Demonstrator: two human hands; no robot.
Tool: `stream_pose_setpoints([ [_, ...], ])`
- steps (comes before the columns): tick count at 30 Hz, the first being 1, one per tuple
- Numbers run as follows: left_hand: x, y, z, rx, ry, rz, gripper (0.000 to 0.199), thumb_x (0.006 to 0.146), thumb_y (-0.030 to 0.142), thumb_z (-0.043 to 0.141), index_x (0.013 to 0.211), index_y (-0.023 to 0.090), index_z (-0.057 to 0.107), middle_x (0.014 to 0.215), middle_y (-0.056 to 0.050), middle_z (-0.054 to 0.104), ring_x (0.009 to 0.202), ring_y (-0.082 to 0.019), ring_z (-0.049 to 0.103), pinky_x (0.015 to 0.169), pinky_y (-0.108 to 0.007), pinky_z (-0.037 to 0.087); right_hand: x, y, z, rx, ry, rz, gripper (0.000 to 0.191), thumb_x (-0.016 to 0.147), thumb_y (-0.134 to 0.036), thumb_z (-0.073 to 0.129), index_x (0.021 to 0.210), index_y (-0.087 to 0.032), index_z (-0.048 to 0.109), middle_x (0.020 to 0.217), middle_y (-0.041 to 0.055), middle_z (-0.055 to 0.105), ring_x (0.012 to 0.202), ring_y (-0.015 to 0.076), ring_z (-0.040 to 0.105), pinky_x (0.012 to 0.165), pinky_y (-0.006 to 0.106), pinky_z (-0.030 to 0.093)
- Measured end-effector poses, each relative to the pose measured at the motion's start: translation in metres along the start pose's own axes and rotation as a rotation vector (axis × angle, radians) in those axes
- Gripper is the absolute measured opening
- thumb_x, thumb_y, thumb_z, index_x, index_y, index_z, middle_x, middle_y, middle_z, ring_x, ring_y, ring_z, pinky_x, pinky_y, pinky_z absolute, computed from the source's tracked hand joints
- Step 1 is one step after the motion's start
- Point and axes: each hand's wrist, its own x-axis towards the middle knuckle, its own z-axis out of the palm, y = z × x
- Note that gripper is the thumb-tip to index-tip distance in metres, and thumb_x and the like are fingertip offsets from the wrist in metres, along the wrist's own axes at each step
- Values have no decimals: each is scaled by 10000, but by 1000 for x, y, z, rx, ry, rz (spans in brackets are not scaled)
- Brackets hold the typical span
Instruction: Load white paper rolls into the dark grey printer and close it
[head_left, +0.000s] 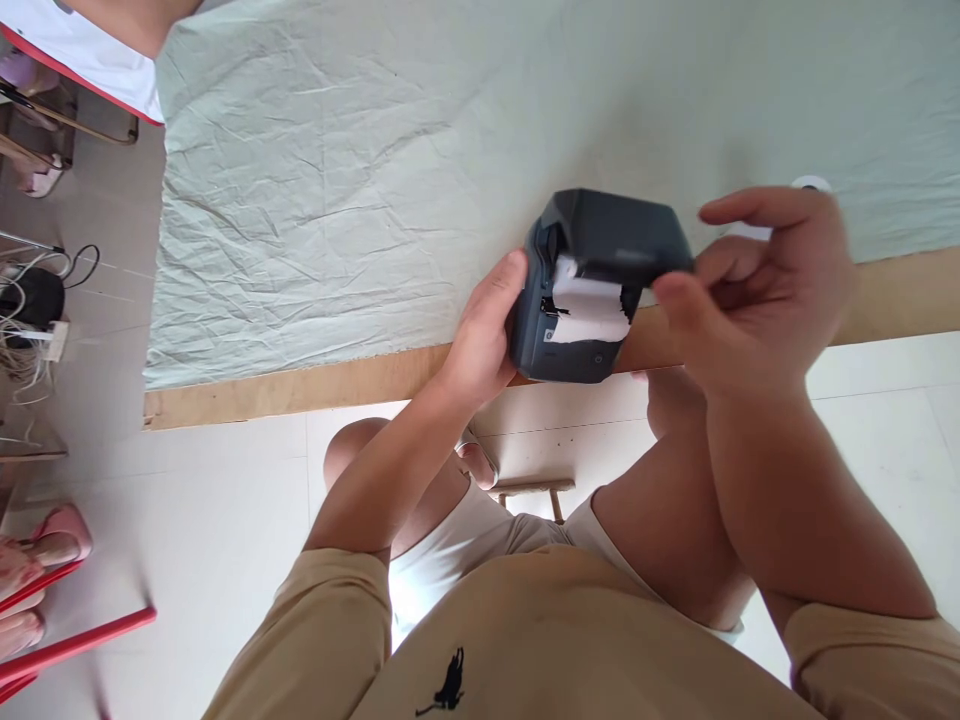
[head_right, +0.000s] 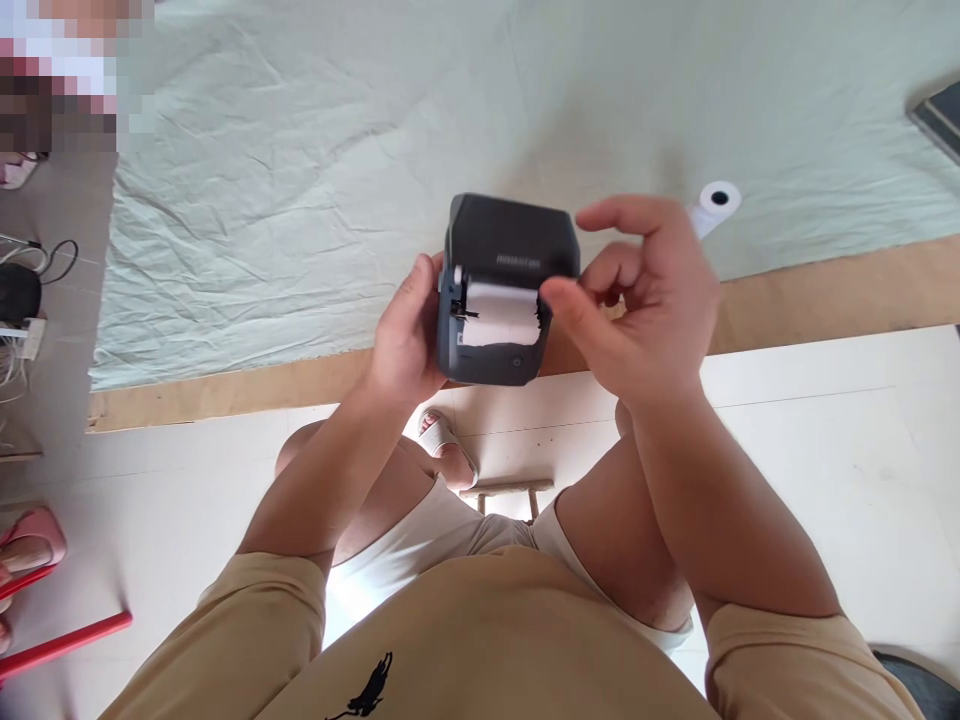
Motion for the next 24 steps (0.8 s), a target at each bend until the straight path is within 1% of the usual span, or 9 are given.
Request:
stream_pose_setpoints([
  [3,-3,1,-2,60,2,-15,491,1014,736,812,1238,299,795,1035,-30,830,1091,-304,870,804,-377,677,4,-4,10,10,189,23,554,1015,-893,690,1058,-354,570,828,-31,562,665,202,690,506,366,464],
  [5,-4,2,-2,75,0,-15,473,1018,710,819,1257,302,798,999,-21,828,999,-283,863,739,-357,658,8,-7,12,-28,176,25,496,1036,-801,723,1011,-336,555,937,4,670,775,229,769,523,377,483],
  [9,-3,3,0,64,-38,24,480,1013,698,842,1241,278,804,1017,-34,854,924,-256,858,738,-353,673,21,-17,4,-325,-238,-1,87,1018,-399,742,997,-315,746,850,10,782,653,212,656,651,429,506],
  [12,-3,5,1,64,-65,51,456,986,671,889,1150,254,803,1009,-27,862,890,-217,844,726,-313,670,32,-30,-3,-528,-537,31,218,920,-355,782,1122,-316,854,751,13,729,669,254,624,683,423,454],
  [15,-3,6,1,57,-74,42,415,966,602,930,1112,236,801,986,-14,857,871,-196,836,738,-293,670,38,-39,-10,-457,-667,135,349,895,-359,810,1235,-326,880,804,24,764,692,258,637,705,425,464],
  [17,-4,5,1,39,-44,22,400,972,583,926,1124,234,800,930,0,837,823,-189,825,711,-290,661,38,-37,-15,-226,-602,215,318,882,-375,817,1189,-318,874,889,36,801,658,219,622,654,414,465],
  [21,-2,2,-1,23,-10,6,396,1015,603,865,1171,247,792,957,-14,855,920,-239,881,651,-293,654,33,-9,-16,237,-138,522,275,896,-550,743,1020,-305,752,895,45,734,592,178,541,477,360,339],
  [22,-1,2,-1,24,-15,7,402,1017,609,860,1176,246,790,990,-26,870,981,-262,898,654,-300,662,32,-1,-15,268,-50,583,274,893,-555,736,1006,-307,707,860,33,693,586,177,531,467,351,321],
  [24,0,1,-2,31,-17,13,432,1015,632,853,1198,246,788,1055,-44,893,1073,-297,911,694,-326,696,29,13,-11,203,-17,605,262,903,-520,751,996,-309,627,809,0,626,580,172,527,493,350,366],
])
